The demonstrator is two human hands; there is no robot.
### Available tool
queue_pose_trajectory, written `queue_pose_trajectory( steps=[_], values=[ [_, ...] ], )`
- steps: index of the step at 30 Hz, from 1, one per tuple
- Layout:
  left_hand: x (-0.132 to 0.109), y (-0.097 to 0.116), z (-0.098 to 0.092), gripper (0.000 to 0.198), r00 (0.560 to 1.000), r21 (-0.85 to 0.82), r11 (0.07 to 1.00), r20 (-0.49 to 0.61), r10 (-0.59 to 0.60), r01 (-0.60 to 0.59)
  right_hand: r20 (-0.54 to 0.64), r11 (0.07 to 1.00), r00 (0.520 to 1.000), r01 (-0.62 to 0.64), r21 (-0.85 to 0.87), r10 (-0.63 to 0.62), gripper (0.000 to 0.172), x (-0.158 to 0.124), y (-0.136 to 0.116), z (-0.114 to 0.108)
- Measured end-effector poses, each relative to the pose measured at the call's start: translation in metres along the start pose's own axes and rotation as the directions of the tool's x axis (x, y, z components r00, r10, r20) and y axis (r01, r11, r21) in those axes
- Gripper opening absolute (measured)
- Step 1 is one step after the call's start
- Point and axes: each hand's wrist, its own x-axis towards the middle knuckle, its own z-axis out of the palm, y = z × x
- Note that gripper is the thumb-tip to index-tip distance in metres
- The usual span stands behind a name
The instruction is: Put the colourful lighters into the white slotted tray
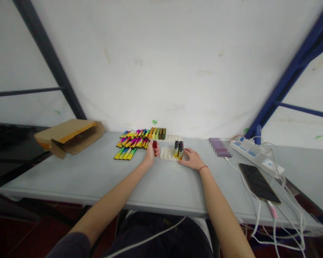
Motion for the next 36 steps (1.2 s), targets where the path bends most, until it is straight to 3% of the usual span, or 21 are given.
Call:
queue_pose_trajectory(
  steps=[2, 4, 7, 10, 18, 20, 24, 27, 30, 33, 36],
  values=[
    [-0.003, -0.006, 0.006, 0.022, 0.981, 0.144, 0.973, 0.102, 0.167, -0.180, -0.006, 1.000, 1.000, 0.005, -0.001, -0.005, 0.064, 0.000, 0.000, 0.000],
    [-0.007, -0.014, 0.012, 0.019, 0.922, 0.275, 0.890, 0.242, 0.304, -0.365, -0.013, 1.000, 1.000, 0.007, -0.003, -0.007, 0.063, 0.000, 0.000, 0.000],
    [-0.011, -0.024, 0.018, 0.019, 0.831, 0.396, 0.746, 0.406, 0.380, -0.535, -0.016, 1.000, 1.000, -0.001, -0.008, 0.001, 0.062, 0.000, 0.000, 0.001],
    [-0.010, -0.032, 0.019, 0.023, 0.801, 0.447, 0.687, 0.483, 0.354, -0.573, -0.018, 1.000, 1.000, -0.005, -0.006, 0.004, 0.062, -0.001, 0.000, 0.001],
    [-0.009, -0.032, 0.016, 0.031, 0.825, 0.540, 0.641, 0.482, 0.295, -0.546, 0.015, 1.000, 1.000, 0.004, -0.014, -0.004, 0.063, -0.001, -0.002, -0.002],
    [-0.011, -0.028, 0.016, 0.030, 0.800, 0.565, 0.576, 0.506, 0.322, -0.590, 0.016, 1.000, 1.000, 0.004, -0.013, -0.004, 0.063, -0.001, -0.003, -0.003],
    [-0.017, -0.021, 0.016, 0.023, 0.713, 0.617, 0.360, 0.573, 0.405, -0.700, 0.013, 1.000, 1.000, 0.002, -0.013, -0.001, 0.061, -0.001, -0.004, -0.003],
    [-0.020, -0.012, 0.015, 0.027, 0.682, 0.632, 0.272, 0.612, 0.401, -0.726, 0.006, 1.000, 1.000, 0.002, -0.012, -0.002, 0.061, -0.001, -0.004, -0.002],
    [-0.015, 0.005, 0.002, 0.028, 0.730, 0.724, 0.199, 0.557, 0.397, -0.661, 0.002, 1.000, 1.000, 0.000, -0.013, 0.000, 0.063, 0.000, -0.003, -0.001],
    [-0.005, 0.026, -0.023, 0.030, 0.838, 0.895, 0.066, 0.385, 0.386, -0.441, 0.007, 1.000, 1.000, -0.005, -0.017, 0.005, 0.063, 0.000, -0.001, 0.000],
    [0.004, 0.039, -0.043, 0.034, 0.880, 0.960, -0.081, 0.279, 0.384, -0.269, 0.008, 1.000, 1.000, -0.013, -0.024, 0.013, 0.063, 0.000, -0.001, 0.001]
  ],
)
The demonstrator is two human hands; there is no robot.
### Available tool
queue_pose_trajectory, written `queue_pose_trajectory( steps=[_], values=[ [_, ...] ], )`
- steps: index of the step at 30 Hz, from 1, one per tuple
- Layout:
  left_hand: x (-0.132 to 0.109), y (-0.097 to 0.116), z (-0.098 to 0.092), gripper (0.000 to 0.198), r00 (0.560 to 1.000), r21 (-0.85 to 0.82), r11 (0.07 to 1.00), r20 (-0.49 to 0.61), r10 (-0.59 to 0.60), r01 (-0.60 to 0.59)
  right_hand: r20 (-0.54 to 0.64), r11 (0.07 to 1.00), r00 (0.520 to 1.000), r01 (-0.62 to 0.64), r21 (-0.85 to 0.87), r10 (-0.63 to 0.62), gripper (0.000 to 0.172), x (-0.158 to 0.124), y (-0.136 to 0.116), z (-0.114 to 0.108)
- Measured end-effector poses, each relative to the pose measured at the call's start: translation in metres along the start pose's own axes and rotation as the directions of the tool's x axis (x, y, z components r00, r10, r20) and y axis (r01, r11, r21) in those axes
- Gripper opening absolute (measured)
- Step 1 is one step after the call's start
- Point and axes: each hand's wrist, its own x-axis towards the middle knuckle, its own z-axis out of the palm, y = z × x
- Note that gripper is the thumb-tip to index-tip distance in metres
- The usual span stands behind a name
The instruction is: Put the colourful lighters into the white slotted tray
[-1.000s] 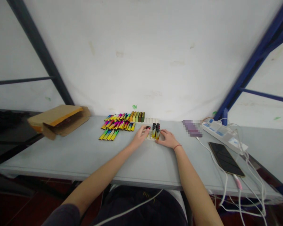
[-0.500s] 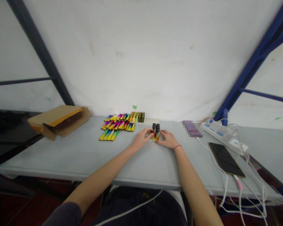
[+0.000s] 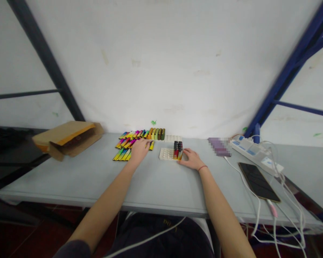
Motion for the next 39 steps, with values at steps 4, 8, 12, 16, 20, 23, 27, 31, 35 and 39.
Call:
queue_pose_trajectory(
  steps=[4, 8, 12, 16, 20, 23, 27, 31, 35, 39],
  values=[
    [0.001, 0.001, 0.009, 0.037, 0.999, 0.137, 0.990, 0.002, 0.037, -0.037, 0.001, 1.000, 1.000, -0.003, -0.001, 0.003, 0.065, 0.000, -0.001, -0.001],
    [-0.002, 0.017, 0.026, 0.035, 0.999, 0.214, 0.977, 0.048, 0.008, -0.018, 0.014, 1.000, 1.000, -0.001, 0.005, 0.001, 0.066, 0.000, -0.003, -0.002],
    [-0.005, 0.019, 0.032, 0.032, 0.994, 0.218, 0.975, 0.112, 0.012, -0.037, 0.017, 1.000, 1.000, -0.007, 0.006, 0.007, 0.068, 0.001, -0.004, -0.002],
    [-0.006, 0.018, 0.028, 0.032, 0.997, 0.228, 0.974, 0.072, -0.039, 0.022, 0.005, 1.000, 1.000, 0.000, 0.009, 0.000, 0.065, 0.001, -0.004, -0.001],
    [-0.006, 0.020, 0.027, 0.032, 0.996, 0.223, 0.972, 0.041, -0.083, 0.072, 0.000, 1.000, 1.000, 0.003, 0.007, -0.003, 0.063, 0.001, -0.003, -0.001],
    [-0.006, 0.020, 0.027, 0.032, 0.997, 0.213, 0.976, 0.062, -0.052, 0.038, -0.011, 1.000, 1.000, -0.006, 0.007, 0.006, 0.063, 0.001, -0.003, 0.000],
    [-0.010, 0.021, 0.027, 0.032, 0.995, 0.220, 0.975, 0.101, 0.001, -0.023, 0.008, 1.000, 1.000, -0.011, 0.001, 0.011, 0.068, 0.001, -0.003, -0.001],
    [-0.014, 0.025, 0.027, 0.035, 0.994, 0.219, 0.976, 0.109, -0.009, -0.015, 0.019, 1.000, 1.000, -0.009, -0.005, 0.009, 0.069, 0.001, -0.004, -0.002],
    [-0.015, 0.025, 0.028, 0.029, 0.995, 0.196, 0.980, 0.093, -0.041, 0.023, 0.009, 1.000, 1.000, 0.002, 0.004, -0.002, 0.065, 0.001, -0.005, -0.002],
    [-0.010, 0.021, 0.027, 0.019, 0.996, -0.069, 0.994, 0.002, -0.087, 0.087, 0.004, 1.000, 1.000, 0.003, 0.010, -0.003, 0.064, 0.001, -0.005, -0.003]
  ],
)
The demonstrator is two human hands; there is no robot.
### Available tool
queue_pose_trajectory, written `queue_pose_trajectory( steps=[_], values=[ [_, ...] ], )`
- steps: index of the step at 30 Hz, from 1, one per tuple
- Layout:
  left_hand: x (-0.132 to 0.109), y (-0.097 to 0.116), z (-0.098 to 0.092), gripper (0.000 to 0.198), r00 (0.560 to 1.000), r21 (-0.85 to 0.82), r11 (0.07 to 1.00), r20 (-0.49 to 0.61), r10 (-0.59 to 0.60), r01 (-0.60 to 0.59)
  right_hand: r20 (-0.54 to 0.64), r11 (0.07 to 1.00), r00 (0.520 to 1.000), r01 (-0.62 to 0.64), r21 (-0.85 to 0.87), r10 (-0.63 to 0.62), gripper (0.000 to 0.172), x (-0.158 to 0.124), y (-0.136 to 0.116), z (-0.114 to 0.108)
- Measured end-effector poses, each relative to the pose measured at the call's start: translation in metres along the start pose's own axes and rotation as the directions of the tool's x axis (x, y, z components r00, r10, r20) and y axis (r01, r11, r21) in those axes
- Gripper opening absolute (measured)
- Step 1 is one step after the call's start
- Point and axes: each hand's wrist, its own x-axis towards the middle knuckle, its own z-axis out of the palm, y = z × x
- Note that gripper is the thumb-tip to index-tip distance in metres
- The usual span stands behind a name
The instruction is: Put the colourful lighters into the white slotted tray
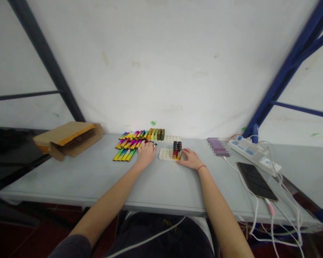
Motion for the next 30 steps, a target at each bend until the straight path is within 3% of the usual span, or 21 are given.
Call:
queue_pose_trajectory(
  steps=[3, 6, 9, 12, 19, 25, 27, 30],
  values=[
    [0.007, -0.001, 0.001, 0.012, 0.997, -0.423, 0.905, -0.031, -0.066, 0.047, 0.003, 1.000, 1.000, -0.005, -0.008, 0.005, 0.065, 0.000, 0.000, 0.000],
    [0.010, 0.003, 0.004, 0.010, 0.989, -0.754, 0.648, 0.015, -0.146, 0.107, 0.011, 1.000, 1.000, -0.012, -0.020, 0.012, 0.067, 0.000, 0.001, 0.000],
    [0.008, 0.012, 0.006, 0.011, 0.967, -0.911, 0.351, 0.150, -0.206, 0.216, 0.012, 1.000, 1.000, -0.016, -0.025, 0.016, 0.068, 0.000, 0.002, 0.000],
    [0.005, 0.019, 0.003, 0.014, 0.949, -0.945, 0.191, 0.221, -0.226, 0.266, 0.026, 0.999, 1.000, -0.008, -0.033, 0.009, 0.069, 0.000, 0.002, 0.000],
    [0.002, 0.023, -0.004, 0.023, 0.938, -0.948, 0.011, 0.312, -0.152, 0.318, 0.022, 0.999, 1.000, -0.010, -0.036, 0.011, 0.067, 0.001, 0.003, 0.000],
    [-0.001, 0.023, -0.005, 0.035, 0.942, -0.945, 0.060, 0.313, -0.119, 0.322, 0.008, 1.000, 1.000, 0.011, -0.011, -0.011, 0.066, 0.001, 0.005, 0.002],
    [-0.001, 0.022, -0.005, 0.035, 0.921, -0.925, 0.069, 0.361, -0.147, 0.374, 0.002, 1.000, 1.000, 0.019, -0.003, -0.019, 0.065, 0.001, 0.006, 0.002],
    [0.002, 0.021, -0.006, 0.046, 0.855, -0.867, 0.066, 0.469, -0.222, 0.493, 0.005, 1.000, 1.000, 0.013, -0.012, -0.013, 0.066, 0.001, 0.005, 0.002]
  ],
)
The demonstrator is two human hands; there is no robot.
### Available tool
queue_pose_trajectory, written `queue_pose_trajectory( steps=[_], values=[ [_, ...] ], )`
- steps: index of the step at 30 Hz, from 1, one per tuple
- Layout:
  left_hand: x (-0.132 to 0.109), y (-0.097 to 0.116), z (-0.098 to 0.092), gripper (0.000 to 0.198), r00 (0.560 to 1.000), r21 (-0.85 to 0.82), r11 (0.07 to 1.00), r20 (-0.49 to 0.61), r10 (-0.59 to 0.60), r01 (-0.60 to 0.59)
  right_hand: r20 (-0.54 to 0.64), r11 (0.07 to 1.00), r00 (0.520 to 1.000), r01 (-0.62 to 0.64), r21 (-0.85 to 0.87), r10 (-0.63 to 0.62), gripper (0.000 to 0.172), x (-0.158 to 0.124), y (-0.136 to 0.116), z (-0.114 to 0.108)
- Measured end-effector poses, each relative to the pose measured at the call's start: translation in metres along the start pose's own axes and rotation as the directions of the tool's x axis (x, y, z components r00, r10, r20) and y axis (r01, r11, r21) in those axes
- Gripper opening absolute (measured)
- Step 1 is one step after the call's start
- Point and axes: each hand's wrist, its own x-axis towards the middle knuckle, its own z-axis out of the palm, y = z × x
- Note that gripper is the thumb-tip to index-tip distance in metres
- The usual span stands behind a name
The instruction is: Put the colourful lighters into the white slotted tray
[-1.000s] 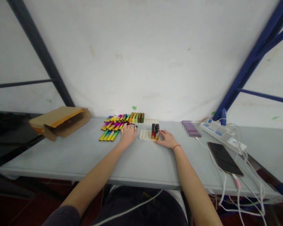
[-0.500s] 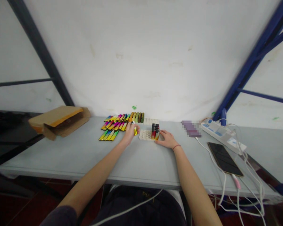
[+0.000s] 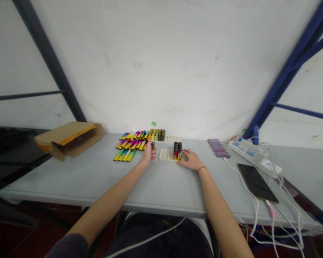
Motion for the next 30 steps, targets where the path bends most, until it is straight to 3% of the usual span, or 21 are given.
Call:
queue_pose_trajectory(
  steps=[3, 12, 21, 30],
  values=[
    [0.0029, 0.0021, -0.0014, 0.049, 0.996, 0.002, 0.998, -0.069, -0.059, 0.060, 0.007, 1.000, 1.000, -0.010, -0.007, 0.010, 0.067, -0.0003, -0.0009, -0.0006],
    [0.0034, 0.0016, -0.0008, 0.039, 0.988, -0.072, 0.997, -0.149, -0.037, 0.026, -0.009, 1.000, 1.000, -0.008, -0.001, 0.008, 0.065, -0.0008, -0.0019, -0.0003],
    [0.0050, -0.0009, -0.0043, 0.044, 0.992, -0.102, 0.995, -0.123, -0.034, 0.021, 0.003, 1.000, 1.000, -0.007, 0.000, 0.007, 0.067, -0.0003, -0.0011, -0.0008],
    [0.0063, 0.0042, -0.0058, 0.035, 0.987, -0.132, 0.991, -0.158, -0.016, -0.005, 0.019, 1.000, 1.000, -0.008, -0.023, 0.008, 0.066, 0.0001, -0.0009, -0.0017]
  ],
)
